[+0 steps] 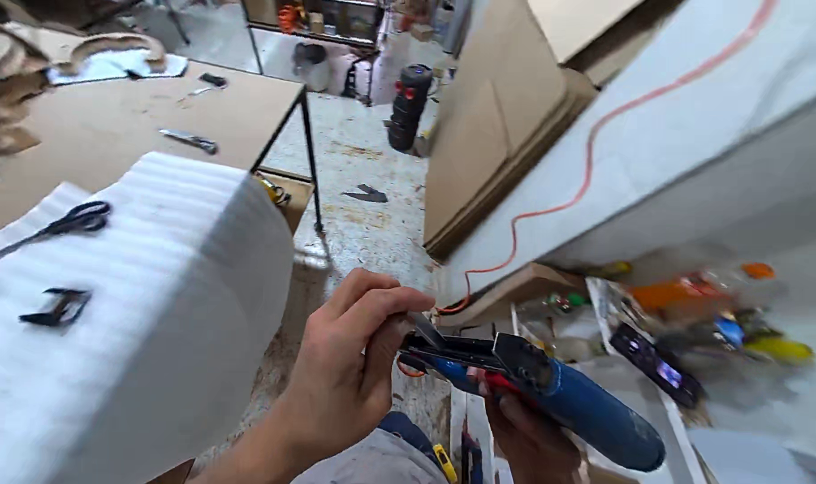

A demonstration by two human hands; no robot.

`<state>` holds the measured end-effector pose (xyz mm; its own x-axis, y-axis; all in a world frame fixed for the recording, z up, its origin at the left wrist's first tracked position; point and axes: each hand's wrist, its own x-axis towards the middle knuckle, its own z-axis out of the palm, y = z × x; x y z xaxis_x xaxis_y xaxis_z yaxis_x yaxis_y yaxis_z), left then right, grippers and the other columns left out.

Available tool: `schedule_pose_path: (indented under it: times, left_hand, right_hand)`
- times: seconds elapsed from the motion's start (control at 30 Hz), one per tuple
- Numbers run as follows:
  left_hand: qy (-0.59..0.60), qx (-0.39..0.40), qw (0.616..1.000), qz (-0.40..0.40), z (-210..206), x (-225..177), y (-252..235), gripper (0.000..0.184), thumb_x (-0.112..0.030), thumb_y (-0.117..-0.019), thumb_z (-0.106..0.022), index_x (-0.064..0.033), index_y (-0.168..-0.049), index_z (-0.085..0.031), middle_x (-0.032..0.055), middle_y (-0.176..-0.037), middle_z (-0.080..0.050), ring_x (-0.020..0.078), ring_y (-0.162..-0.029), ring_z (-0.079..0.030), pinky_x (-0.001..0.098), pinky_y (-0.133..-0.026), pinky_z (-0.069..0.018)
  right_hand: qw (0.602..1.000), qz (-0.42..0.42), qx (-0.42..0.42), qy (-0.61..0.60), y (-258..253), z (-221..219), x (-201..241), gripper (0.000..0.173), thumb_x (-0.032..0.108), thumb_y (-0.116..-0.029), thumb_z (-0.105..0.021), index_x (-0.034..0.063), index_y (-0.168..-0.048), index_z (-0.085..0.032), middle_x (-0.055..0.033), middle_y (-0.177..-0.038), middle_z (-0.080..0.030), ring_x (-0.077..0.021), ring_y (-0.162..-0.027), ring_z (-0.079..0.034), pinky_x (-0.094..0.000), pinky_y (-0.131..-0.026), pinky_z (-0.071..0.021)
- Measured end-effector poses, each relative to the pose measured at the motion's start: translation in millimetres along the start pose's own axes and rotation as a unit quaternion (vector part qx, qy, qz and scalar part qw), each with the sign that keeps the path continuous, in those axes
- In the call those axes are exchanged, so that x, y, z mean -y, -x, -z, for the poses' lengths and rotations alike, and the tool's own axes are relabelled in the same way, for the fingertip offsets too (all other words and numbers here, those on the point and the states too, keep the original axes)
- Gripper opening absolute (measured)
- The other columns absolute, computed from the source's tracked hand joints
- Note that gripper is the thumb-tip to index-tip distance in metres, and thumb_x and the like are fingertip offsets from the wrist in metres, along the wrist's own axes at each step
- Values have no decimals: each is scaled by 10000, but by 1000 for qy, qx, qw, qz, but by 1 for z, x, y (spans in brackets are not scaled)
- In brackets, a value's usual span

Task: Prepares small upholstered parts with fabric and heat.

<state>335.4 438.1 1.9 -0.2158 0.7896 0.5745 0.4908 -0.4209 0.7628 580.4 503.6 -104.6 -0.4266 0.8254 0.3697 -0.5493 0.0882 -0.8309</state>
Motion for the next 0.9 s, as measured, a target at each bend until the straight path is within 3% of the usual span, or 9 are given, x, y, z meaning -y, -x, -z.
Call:
schedule_pose_path:
  times: [0.23,0.37,0.47,0.57,0.67,0.73,0.8,0.87,0.9]
  left_hand:
    - [-59,-52,997,-16,81,33,-16,203,-127,-1021,-590,-105,-1169,-727,-4,-1021,-651,56,-901,-639,221,-768,-581]
    - [-54,-46,997,19,80,57,-40,262,-113,-1016,-603,-70,-1272,-634,-5,-961,-687,76,-870,-680,265,-785,-616]
    - [-43,-34,997,56,68,82,-58,267,-118,-1009,-628,-61,-1269,-635,-13,-947,-702,78,-872,-688,275,-804,-620]
    - [-20,-8,997,68,58,88,-78,414,-202,-1042,-599,-68,-1429,-534,63,-1143,-702,139,-986,-717,337,-870,-638]
    - [-77,-116,987,81,85,98,-87,420,-374,-1063,-536,-224,-1455,-521,1,-1279,-694,169,-1094,-703,385,-933,-614]
    - [-93,-224,963,116,121,136,-75,396,-427,-1085,-457,-205,-1381,-597,-11,-1204,-724,175,-1084,-710,390,-953,-598]
    - [22,-289,934,210,138,182,-53,487,-406,-1111,-280,-129,-1370,-585,37,-1240,-702,196,-1160,-664,395,-1000,-542]
    - [268,-335,864,265,122,198,-57,656,-536,-1082,-101,-202,-1394,-571,40,-1316,-674,226,-1239,-632,466,-1019,-528]
    - [358,-339,831,256,108,197,-68,715,-629,-1047,-93,-242,-1405,-576,45,-1351,-661,249,-1273,-615,514,-1045,-507]
  right_hand:
    - [997,-42,67,-15,-67,-76,-57,263,183,-937,-725,211,-1195,-766,36,-1100,-767,-56,-1024,-705,-250,-941,-565]
    - [992,-54,98,-57,-107,-83,-80,299,164,-939,-721,210,-1233,-748,28,-1148,-759,-81,-1077,-701,-287,-990,-558]
    - [983,-75,92,-137,-139,-80,-97,290,141,-936,-709,180,-1218,-759,-6,-1151,-763,-113,-1074,-714,-301,-981,-568]
    - [962,-88,104,-238,-172,-68,-111,296,89,-928,-697,114,-1217,-753,-55,-1169,-759,-157,-1094,-717,-332,-995,-571]
    - [947,-79,115,-291,-207,-51,-119,269,170,-958,-661,118,-1202,-761,-53,-1131,-771,-160,-1072,-725,-358,-1000,-563]
    - [935,-69,97,-334,-232,-42,-114,270,228,-961,-648,107,-1168,-772,-69,-1082,-779,-184,-1039,-739,-391,-981,-577]
    - [920,-68,97,-373,-258,-34,-106,313,301,-962,-623,95,-1142,-775,-74,-1035,-784,-199,-1005,-746,-422,-976,-575]
    - [916,-76,114,-377,-281,-29,-100,353,353,-958,-613,87,-1117,-780,-68,-976,-784,-196,-959,-749,-420,-959,-579]
    - [922,-81,129,-355,-292,-30,-99,354,369,-963,-609,93,-1101,-783,-56,-935,-781,-181,-924,-748,-406,-946,-581]
